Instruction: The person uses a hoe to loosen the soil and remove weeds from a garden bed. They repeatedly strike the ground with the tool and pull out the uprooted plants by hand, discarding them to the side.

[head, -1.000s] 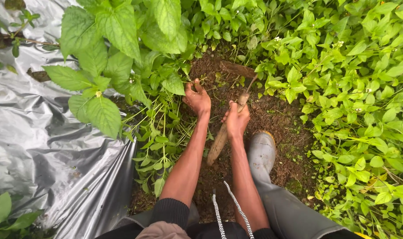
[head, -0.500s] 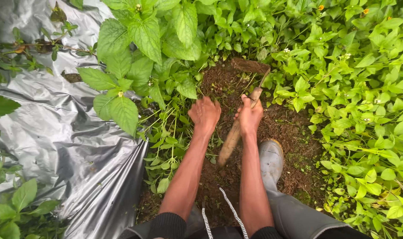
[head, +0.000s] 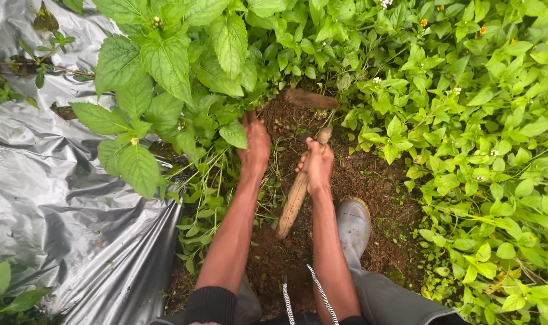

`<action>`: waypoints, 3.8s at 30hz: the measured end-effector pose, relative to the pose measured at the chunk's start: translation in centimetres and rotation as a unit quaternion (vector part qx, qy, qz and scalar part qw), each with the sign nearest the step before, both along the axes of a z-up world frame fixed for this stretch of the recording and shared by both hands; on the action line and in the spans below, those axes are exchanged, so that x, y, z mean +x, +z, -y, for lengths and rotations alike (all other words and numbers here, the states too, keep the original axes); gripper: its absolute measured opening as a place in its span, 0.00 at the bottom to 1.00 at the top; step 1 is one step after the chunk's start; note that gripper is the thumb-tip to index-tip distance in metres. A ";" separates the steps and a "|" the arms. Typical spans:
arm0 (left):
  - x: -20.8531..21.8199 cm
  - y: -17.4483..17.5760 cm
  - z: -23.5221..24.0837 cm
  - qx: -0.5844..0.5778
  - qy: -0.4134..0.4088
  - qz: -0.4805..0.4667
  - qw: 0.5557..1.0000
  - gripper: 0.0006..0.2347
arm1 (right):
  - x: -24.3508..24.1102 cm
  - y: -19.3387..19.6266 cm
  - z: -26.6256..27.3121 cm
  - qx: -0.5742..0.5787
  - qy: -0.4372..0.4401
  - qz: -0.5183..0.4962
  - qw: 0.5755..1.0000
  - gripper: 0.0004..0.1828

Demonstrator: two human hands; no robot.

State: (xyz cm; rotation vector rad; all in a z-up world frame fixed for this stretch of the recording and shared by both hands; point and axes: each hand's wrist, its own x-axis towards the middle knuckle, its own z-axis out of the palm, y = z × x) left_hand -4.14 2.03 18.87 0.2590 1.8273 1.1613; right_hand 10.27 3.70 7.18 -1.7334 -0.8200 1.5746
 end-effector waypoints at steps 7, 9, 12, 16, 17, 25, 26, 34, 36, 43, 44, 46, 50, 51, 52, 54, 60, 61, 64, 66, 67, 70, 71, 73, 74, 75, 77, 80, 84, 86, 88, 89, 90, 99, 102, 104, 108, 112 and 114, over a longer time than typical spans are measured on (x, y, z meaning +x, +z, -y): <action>0.9 -15.0 1.6 0.090 0.084 -0.075 0.990 0.16 | -1.2 -1.3 0.3 -0.032 0.044 0.026 0.998 0.12; 0.5 -19.6 1.8 0.155 0.084 -0.038 0.984 0.22 | -2.0 -1.2 0.0 -0.027 0.047 0.039 0.998 0.10; 1.0 -22.0 1.8 0.077 0.057 -0.043 0.995 0.15 | -2.5 -1.0 0.2 -0.021 0.046 0.048 0.998 0.11; 0.0 -17.9 1.4 -0.071 -0.140 -0.405 0.901 0.12 | -2.5 -1.1 0.0 -0.011 0.052 0.031 0.998 0.09; 0.7 -18.6 1.5 -0.006 -0.030 -0.205 0.978 0.19 | -2.4 -1.1 0.0 -0.002 0.049 0.028 0.998 0.11; 2.0 -19.2 3.2 0.041 -0.029 -0.390 0.920 0.08 | -2.7 1.0 0.4 0.028 0.064 0.034 0.997 0.12; 1.9 -20.2 3.0 0.053 0.011 -0.290 0.956 0.08 | -2.8 1.1 0.5 0.026 0.081 0.037 0.996 0.13; 1.6 -25.7 4.9 0.146 0.168 0.137 0.965 0.15 | -2.0 -1.8 1.7 0.004 0.117 0.026 0.993 0.14; 1.6 -26.1 5.6 0.020 0.002 -0.136 0.991 0.21 | -2.2 -1.0 1.8 0.050 0.099 0.023 0.994 0.16; 1.7 -25.2 3.5 0.004 0.014 -0.225 0.974 0.10 | -3.9 -0.9 3.3 0.152 0.104 0.066 0.981 0.12; 1.6 -24.0 3.6 -0.005 0.000 -0.225 0.974 0.11 | -3.6 -3.2 3.8 0.124 0.130 0.084 0.980 0.11; 1.3 -23.9 3.5 -0.008 -0.012 -0.230 0.973 0.11 | -3.5 -4.7 4.1 0.102 0.155 0.100 0.978 0.09; 1.2 -28.2 3.0 0.005 0.004 -0.195 0.981 0.10 | -4.6 0.3 5.1 0.157 0.126 0.146 0.969 0.09; 0.7 -29.1 2.3 0.033 0.031 -0.209 0.977 0.10 | -5.4 2.1 5.0 0.192 0.107 0.143 0.965 0.09; 0.4 -27.8 2.4 0.033 0.040 -0.213 0.976 0.10 | -4.8 -1.4 4.7 0.196 0.115 0.138 0.964 0.09; 0.9 -25.3 3.2 -0.032 0.024 -0.193 0.980 0.08 | -2.8 -8.4 4.6 0.128 0.164 0.189 0.960 0.07; 2.0 -40.9 -0.1 0.075 0.113 -0.083 0.987 0.11 | -4.2 -1.1 4.7 0.211 0.078 0.147 0.963 0.15; 2.0 -40.4 0.0 0.074 0.115 -0.081 0.987 0.11 | -3.9 -2.3 4.6 0.211 0.081 0.149 0.963 0.15; 1.7 -34.6 1.3 0.113 0.151 -0.044 0.981 0.09 | -3.4 -3.4 4.5 0.121 0.175 0.177 0.961 0.10; 0.8 -25.2 4.2 0.008 0.055 -0.134 0.989 0.08 | -3.6 -0.9 5.6 0.192 0.093 0.134 0.968 0.12; 0.9 -27.8 3.7 0.004 0.055 -0.133 0.990 0.08 | -3.6 -1.2 5.5 0.188 0.095 0.134 0.968 0.12; 1.0 -28.6 2.7 -0.003 0.062 -0.120 0.991 0.10 | -2.7 -3.5 4.8 0.230 0.076 0.126 0.962 0.08; 0.6 -24.3 3.2 0.012 0.096 -0.054 0.994 0.13 | -1.9 -5.2 4.4 0.188 0.138 0.174 0.957 0.07; 0.6 -24.0 3.8 0.027 0.122 0.009 0.992 0.15 | -1.3 -5.4 4.7 0.142 0.192 0.219 0.946 0.07; 0.6 -27.8 3.1 -0.028 0.086 -0.061 0.994 0.13 | -1.6 -3.9 4.9 0.161 0.151 0.199 0.955 0.07; 0.7 -31.7 2.4 -0.083 0.049 -0.132 0.987 0.12 | -1.8 -2.4 5.1 0.179 0.111 0.178 0.961 0.07; 1.1 -33.7 2.2 -0.092 0.042 -0.133 0.986 0.12 | -2.6 -1.2 4.8 0.180 0.102 0.149 0.967 0.08; 0.8 -32.8 2.3 -0.110 0.042 -0.133 0.984 0.13 | -2.4 -4.3 4.0 0.161 0.140 0.145 0.966 0.08; 0.5 -30.2 3.1 -0.110 0.048 -0.152 0.981 0.14 | -3.2 -1.1 4.8 0.176 0.109 0.106 0.973 0.08; 0.9 -24.7 3.7 -0.100 0.049 -0.161 0.981 0.14 | -3.3 -3.3 4.6 0.154 0.113 0.099 0.977 0.09; 1.5 -21.7 3.8 -0.088 0.049 -0.171 0.980 0.14 | -2.7 -3.9 4.3 0.134 0.116 0.091 0.980 0.09; 1.7 -21.4 3.9 -0.076 0.052 -0.189 0.978 0.13 | -2.2 -3.3 4.1 0.114 0.125 0.097 0.981 0.09; 1.6 -21.1 3.7 -0.063 0.050 -0.210 0.974 0.13 | -1.9 -2.9 3.8 0.095 0.129 0.101 0.982 0.08; 1.6 -21.6 4.6 -0.022 0.028 -0.301 0.953 0.11 | -1.0 -5.4 2.1 0.077 0.176 0.092 0.977 0.14; 1.7 -21.2 4.9 -0.007 0.039 -0.305 0.952 0.10 | -2.0 -1.0 2.0 0.093 0.107 0.052 0.989 0.11; 2.6 -21.9 6.0 -0.013 0.020 -0.308 0.951 0.10 | -1.7 -4.9 2.3 0.070 0.151 0.078 0.983 0.11; 4.8 -18.7 7.5 -0.037 0.001 -0.316 0.948 0.08 | -0.8 -4.6 2.6 0.034 0.189 0.128 0.973 0.12; 4.1 -20.2 5.8 -0.025 0.013 -0.382 0.924 0.04 | -1.2 -0.6 2.7 0.019 0.139 0.060 0.988 0.10; 3.9 -18.7 5.6 -0.061 -0.016 -0.434 0.899 0.17 | -0.9 0.0 2.5 0.024 0.134 0.064 0.989 0.09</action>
